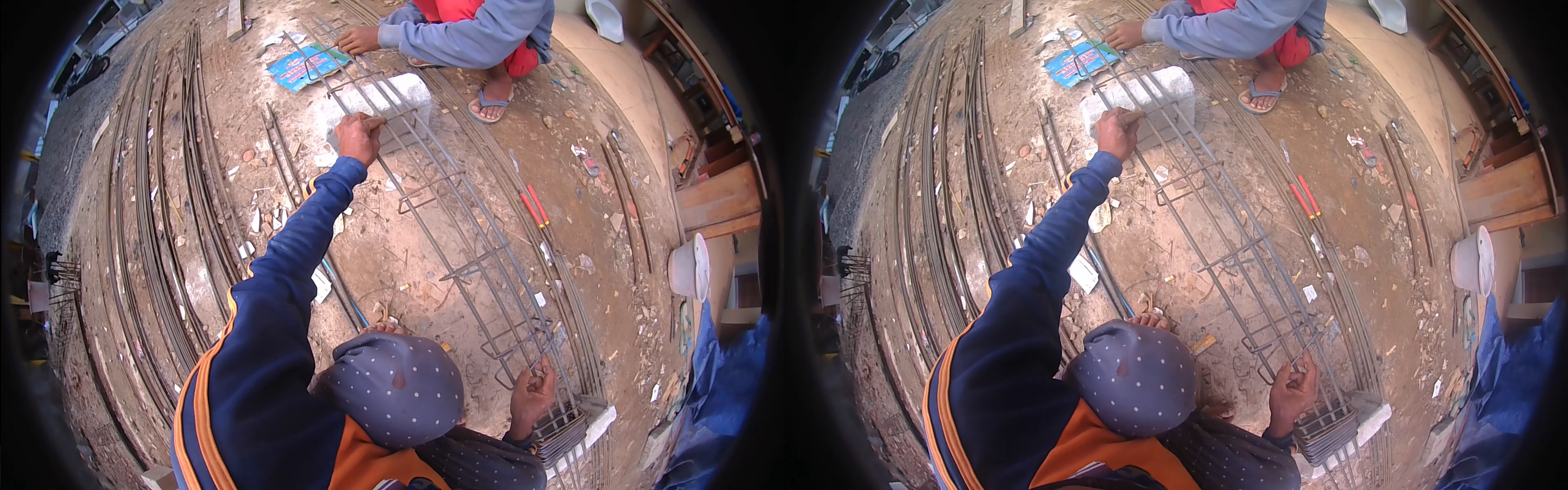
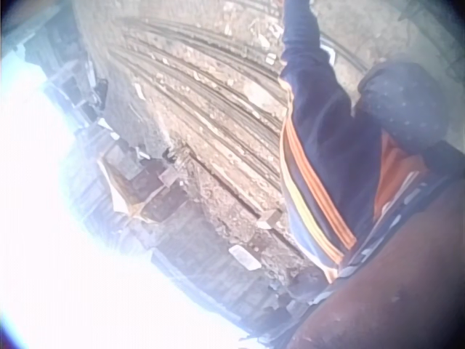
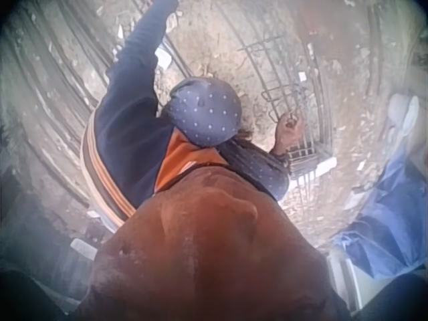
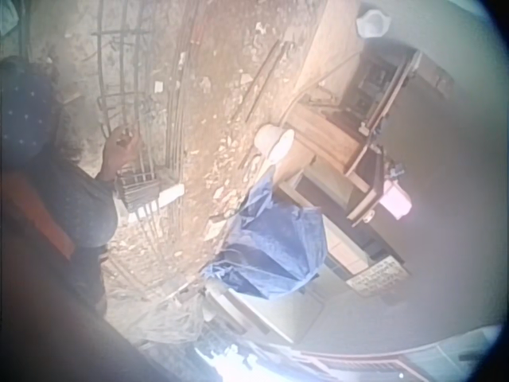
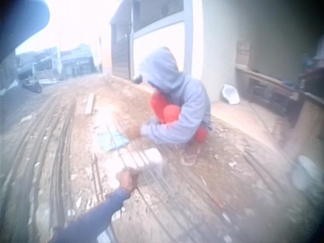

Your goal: The person sits on the ground and assembles a rectangular rebar cage by hand. They place a white plastic spacer between the longitudinal bars, then thread and bend smaller transverse bars to form the cage structure. The person repeats this process to build the cage and then lifts the completed unit.

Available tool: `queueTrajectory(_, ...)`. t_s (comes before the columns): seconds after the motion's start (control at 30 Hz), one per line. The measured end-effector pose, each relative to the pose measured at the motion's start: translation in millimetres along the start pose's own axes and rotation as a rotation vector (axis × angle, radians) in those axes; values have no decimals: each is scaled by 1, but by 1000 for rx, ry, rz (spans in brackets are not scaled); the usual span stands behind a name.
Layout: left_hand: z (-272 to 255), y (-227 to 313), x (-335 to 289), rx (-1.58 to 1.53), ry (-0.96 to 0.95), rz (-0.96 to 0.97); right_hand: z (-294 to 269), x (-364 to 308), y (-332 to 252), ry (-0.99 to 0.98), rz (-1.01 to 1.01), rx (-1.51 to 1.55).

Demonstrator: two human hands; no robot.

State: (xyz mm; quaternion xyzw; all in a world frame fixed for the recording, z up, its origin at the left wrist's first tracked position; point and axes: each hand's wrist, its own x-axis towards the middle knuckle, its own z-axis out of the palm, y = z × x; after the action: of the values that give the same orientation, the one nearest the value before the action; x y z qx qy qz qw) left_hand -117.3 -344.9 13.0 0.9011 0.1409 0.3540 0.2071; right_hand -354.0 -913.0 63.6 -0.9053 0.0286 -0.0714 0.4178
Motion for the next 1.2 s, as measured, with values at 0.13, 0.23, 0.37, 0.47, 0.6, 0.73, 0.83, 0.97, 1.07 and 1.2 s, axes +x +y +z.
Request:
queueTrajectory(0.13, -4, 4, 2, 27, -31, 23, -1, -1, 3, 8, 19, 9)
queueTrajectory(0.23, -4, 1, 4, 15, -35, 19, -2, 0, 4, -3, 0, -4)
queueTrajectory(0.37, -5, -2, 6, 20, -53, 37, -2, 0, 0, 0, 3, -14)
queueTrajectory(0.47, -8, -5, 5, -22, -15, 38, -1, 1, -4, -6, 13, -26)
queueTrajectory(0.6, -17, 19, -10, 60, 226, 83, -2, 1, -7, -14, 0, -64)
queueTrajectory(0.73, -53, 92, -70, -258, 34, -26, -3, -2, 8, 5, 12, 31)
queueTrajectory(0.83, -74, 136, -107, -302, -256, 36, -4, -2, 2, -41, 122, 27)
queueTrajectory(0.97, -63, 138, -105, -152, -231, 99, -1, -3, 6, -12, 85, 44)
queueTrajectory(1.07, -61, 133, -90, -140, -102, 45, -2, -1, 6, 2, -8, -15)
queueTrajectory(1.2, -56, 109, -79, -10, -320, 70, 0, -3, 9, -1, 19, -10)
